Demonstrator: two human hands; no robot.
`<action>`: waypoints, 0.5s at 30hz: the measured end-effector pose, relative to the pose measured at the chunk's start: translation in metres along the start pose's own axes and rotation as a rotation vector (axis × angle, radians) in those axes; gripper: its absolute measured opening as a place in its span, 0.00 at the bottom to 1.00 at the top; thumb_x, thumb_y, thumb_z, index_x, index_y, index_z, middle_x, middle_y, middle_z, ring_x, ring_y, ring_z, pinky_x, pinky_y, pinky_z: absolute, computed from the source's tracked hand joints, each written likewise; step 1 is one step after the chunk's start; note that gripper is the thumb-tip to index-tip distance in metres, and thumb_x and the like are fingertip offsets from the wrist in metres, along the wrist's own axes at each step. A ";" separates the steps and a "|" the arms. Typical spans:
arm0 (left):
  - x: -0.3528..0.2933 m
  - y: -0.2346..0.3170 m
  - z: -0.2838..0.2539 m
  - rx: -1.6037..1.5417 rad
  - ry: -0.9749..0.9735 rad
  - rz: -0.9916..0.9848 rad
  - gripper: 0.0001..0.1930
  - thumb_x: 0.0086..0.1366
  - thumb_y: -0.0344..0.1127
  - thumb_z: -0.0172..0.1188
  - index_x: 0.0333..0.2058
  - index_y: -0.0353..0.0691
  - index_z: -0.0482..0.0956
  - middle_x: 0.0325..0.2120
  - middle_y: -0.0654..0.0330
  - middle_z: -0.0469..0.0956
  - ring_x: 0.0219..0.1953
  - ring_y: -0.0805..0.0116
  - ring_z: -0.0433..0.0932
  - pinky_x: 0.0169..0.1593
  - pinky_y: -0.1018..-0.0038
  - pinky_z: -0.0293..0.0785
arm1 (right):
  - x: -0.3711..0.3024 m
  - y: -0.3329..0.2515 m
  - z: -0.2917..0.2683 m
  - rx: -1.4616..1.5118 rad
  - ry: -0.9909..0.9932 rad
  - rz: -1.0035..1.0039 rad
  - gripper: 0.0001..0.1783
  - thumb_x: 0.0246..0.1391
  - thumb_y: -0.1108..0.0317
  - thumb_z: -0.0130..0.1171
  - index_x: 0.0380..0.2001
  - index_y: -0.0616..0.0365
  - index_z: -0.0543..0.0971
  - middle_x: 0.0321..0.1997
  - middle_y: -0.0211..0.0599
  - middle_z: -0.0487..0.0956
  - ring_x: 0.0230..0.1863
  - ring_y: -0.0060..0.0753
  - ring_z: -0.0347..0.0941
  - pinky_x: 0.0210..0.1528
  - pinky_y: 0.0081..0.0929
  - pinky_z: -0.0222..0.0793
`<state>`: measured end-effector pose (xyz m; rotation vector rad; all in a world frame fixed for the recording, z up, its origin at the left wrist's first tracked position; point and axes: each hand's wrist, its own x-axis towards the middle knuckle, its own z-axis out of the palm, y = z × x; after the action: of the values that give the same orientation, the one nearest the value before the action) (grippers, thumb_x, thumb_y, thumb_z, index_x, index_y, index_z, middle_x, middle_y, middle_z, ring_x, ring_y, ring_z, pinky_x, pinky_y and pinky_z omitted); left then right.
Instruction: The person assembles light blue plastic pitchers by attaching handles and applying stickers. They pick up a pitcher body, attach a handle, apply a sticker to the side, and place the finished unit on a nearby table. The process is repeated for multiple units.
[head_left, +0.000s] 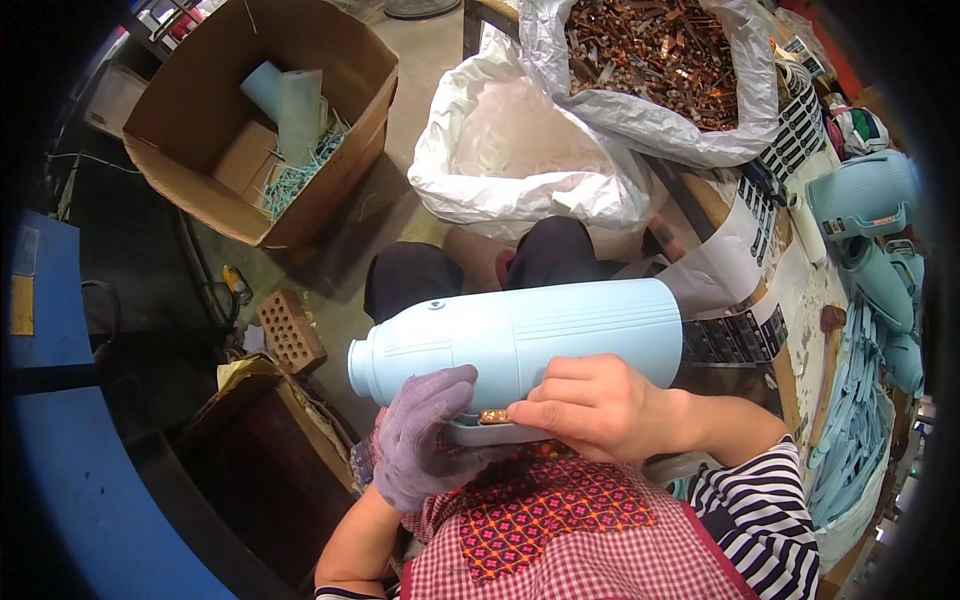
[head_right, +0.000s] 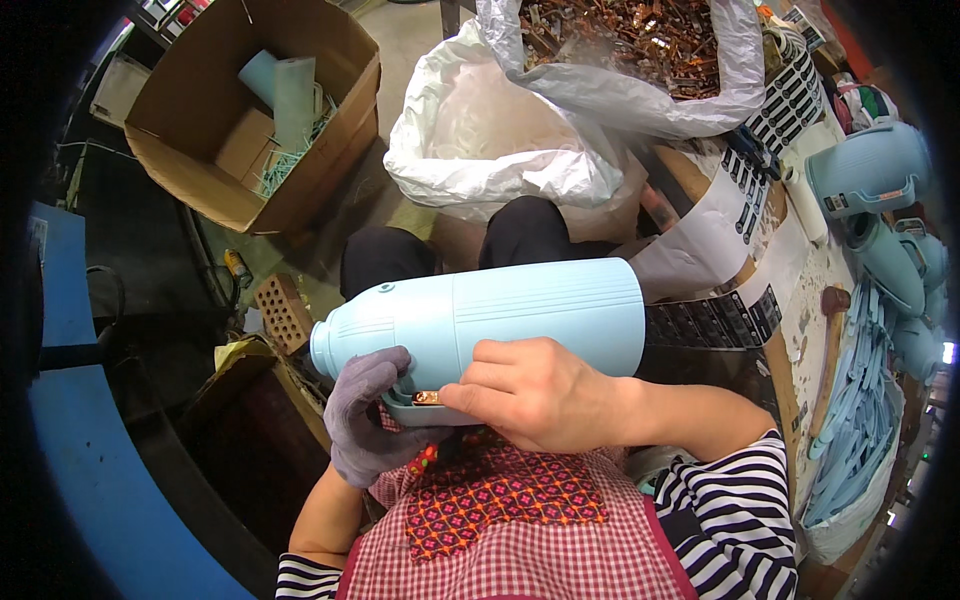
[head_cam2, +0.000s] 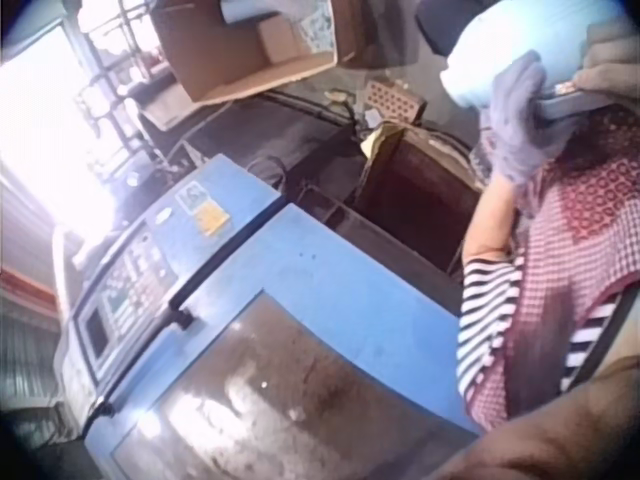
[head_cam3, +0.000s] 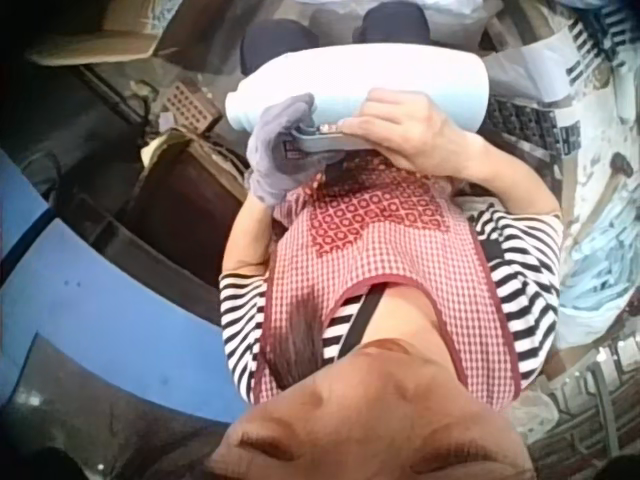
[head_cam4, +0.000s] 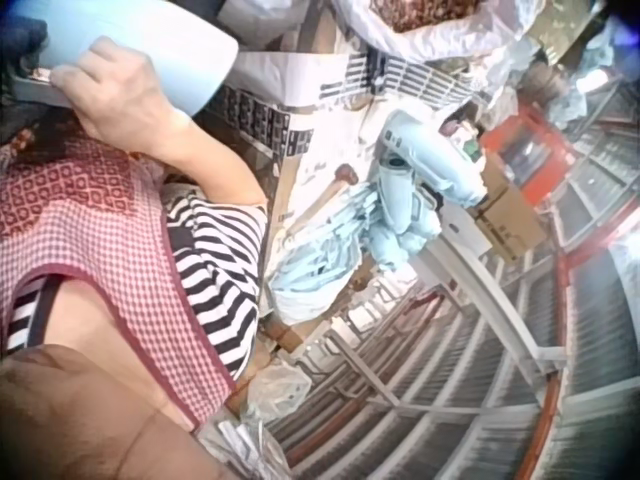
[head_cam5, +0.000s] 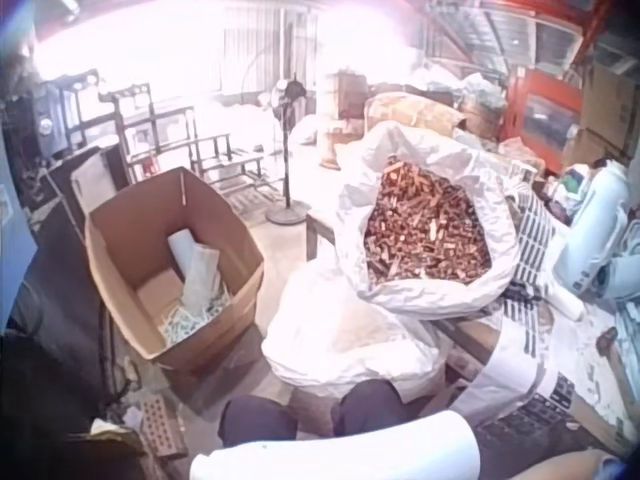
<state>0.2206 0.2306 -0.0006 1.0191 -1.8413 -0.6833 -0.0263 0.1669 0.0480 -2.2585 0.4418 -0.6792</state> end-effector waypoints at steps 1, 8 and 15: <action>-0.001 0.001 0.001 -0.007 0.006 -0.011 0.49 0.34 0.33 0.87 0.57 0.40 0.68 0.51 0.50 0.78 0.48 0.54 0.81 0.51 0.62 0.80 | 0.001 0.001 -0.001 0.044 0.001 0.020 0.22 0.44 0.81 0.64 0.47 0.66 0.80 0.34 0.41 0.80 0.32 0.41 0.75 0.33 0.35 0.74; 0.002 0.005 0.002 0.036 -0.031 -0.045 0.50 0.32 0.32 0.87 0.57 0.39 0.68 0.52 0.50 0.77 0.49 0.57 0.80 0.53 0.63 0.80 | -0.004 0.007 0.006 0.266 0.096 0.117 0.12 0.53 0.81 0.64 0.43 0.65 0.81 0.31 0.41 0.79 0.34 0.43 0.75 0.36 0.38 0.72; 0.000 0.000 0.001 -0.003 0.017 -0.012 0.46 0.36 0.38 0.86 0.54 0.36 0.70 0.49 0.45 0.80 0.43 0.49 0.82 0.44 0.62 0.81 | -0.008 0.003 0.012 0.274 0.134 0.155 0.15 0.49 0.85 0.64 0.42 0.67 0.82 0.34 0.42 0.82 0.35 0.43 0.77 0.39 0.36 0.74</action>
<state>0.2193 0.2302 -0.0009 1.0313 -1.8199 -0.6822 -0.0260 0.1752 0.0359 -1.9077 0.5480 -0.7641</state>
